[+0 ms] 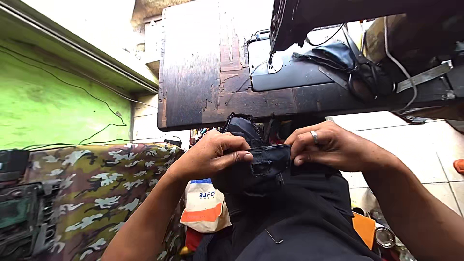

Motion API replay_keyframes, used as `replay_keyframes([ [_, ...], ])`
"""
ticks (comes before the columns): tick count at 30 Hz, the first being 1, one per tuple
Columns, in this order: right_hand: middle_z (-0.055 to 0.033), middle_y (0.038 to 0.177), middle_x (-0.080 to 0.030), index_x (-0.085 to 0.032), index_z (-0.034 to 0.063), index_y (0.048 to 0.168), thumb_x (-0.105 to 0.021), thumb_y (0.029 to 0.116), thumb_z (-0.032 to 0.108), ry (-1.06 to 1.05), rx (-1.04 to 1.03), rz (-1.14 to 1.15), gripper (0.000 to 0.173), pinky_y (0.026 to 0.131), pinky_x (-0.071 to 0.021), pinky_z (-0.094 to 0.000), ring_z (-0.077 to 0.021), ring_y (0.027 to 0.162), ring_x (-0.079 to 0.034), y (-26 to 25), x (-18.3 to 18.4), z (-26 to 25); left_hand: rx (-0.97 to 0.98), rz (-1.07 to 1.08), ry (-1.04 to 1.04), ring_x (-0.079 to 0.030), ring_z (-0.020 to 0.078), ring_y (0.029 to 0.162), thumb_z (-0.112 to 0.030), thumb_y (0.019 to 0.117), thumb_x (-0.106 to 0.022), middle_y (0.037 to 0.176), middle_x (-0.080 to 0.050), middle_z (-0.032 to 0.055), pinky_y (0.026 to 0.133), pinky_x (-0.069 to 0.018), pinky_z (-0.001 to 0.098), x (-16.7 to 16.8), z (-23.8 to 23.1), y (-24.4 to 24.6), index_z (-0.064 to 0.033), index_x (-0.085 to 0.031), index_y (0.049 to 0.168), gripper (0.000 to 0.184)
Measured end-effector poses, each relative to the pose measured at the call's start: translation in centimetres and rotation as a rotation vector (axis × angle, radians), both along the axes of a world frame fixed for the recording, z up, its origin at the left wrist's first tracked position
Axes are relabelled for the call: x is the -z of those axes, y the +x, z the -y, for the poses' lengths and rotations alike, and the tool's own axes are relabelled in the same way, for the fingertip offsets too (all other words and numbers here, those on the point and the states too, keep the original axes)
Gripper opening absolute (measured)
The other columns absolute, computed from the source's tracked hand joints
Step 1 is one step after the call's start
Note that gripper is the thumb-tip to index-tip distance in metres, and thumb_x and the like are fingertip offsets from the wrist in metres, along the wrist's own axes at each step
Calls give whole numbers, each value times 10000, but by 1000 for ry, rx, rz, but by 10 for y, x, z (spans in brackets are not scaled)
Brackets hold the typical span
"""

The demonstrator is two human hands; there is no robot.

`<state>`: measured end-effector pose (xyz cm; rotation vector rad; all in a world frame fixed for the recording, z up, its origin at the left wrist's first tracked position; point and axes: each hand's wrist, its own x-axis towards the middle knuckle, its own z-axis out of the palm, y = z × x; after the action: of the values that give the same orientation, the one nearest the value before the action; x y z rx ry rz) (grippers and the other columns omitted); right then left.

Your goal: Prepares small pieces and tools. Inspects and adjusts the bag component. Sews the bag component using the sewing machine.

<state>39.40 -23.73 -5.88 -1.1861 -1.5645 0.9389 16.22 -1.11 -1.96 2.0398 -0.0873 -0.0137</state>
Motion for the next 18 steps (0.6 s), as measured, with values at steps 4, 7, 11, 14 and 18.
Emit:
replay_keyframes([
  [4, 5, 1227, -689, -757, 121, 887, -725, 956, 263, 18, 45, 54, 161, 789, -550, -157, 8, 956, -641, 3, -10, -6, 3, -15, 33, -605, -29, 752, -268, 1023, -622, 764, -672, -83, 722, -478, 197, 1, -1, 8, -90, -749, 907, 248],
  [7, -17, 1340, -642, -761, 122, 900, -724, 958, 260, 34, 23, 37, 154, 786, -550, -160, 12, 969, -633, -7, -20, -17, -9, -20, 35, -614, -22, 760, -269, 1029, -616, 782, -685, -68, 726, -486, 205, 4, 1, 12, -82, -752, 924, 253],
  [11, 15, 1226, -661, -742, 124, 864, -728, 952, 293, 39, 111, 64, 191, 654, -457, -110, 67, 770, -533, -33, -19, -33, -30, -46, 12, -595, -32, 692, -249, 1024, -624, 744, -666, -59, 645, -474, 165, 4, 4, 18, -72, -740, 894, 249],
  [14, 36, 1124, -663, -749, 137, 852, -729, 946, 316, 54, 202, 164, 203, 644, -446, -115, 62, 736, -514, -42, -18, -38, -17, -72, -7, -568, -42, 656, -218, 1022, -623, 718, -650, -61, 607, -452, 150, 2, 4, 22, -59, -740, 895, 235],
  [18, 32, 1094, -669, -747, 138, 837, -731, 938, 342, 62, 255, 267, 229, 607, -427, -119, 59, 679, -482, -45, -18, -39, -5, -123, -42, -569, -43, 645, -209, 1025, -618, 718, -648, -58, 586, -455, 143, 0, 2, 26, -57, -738, 889, 236],
])
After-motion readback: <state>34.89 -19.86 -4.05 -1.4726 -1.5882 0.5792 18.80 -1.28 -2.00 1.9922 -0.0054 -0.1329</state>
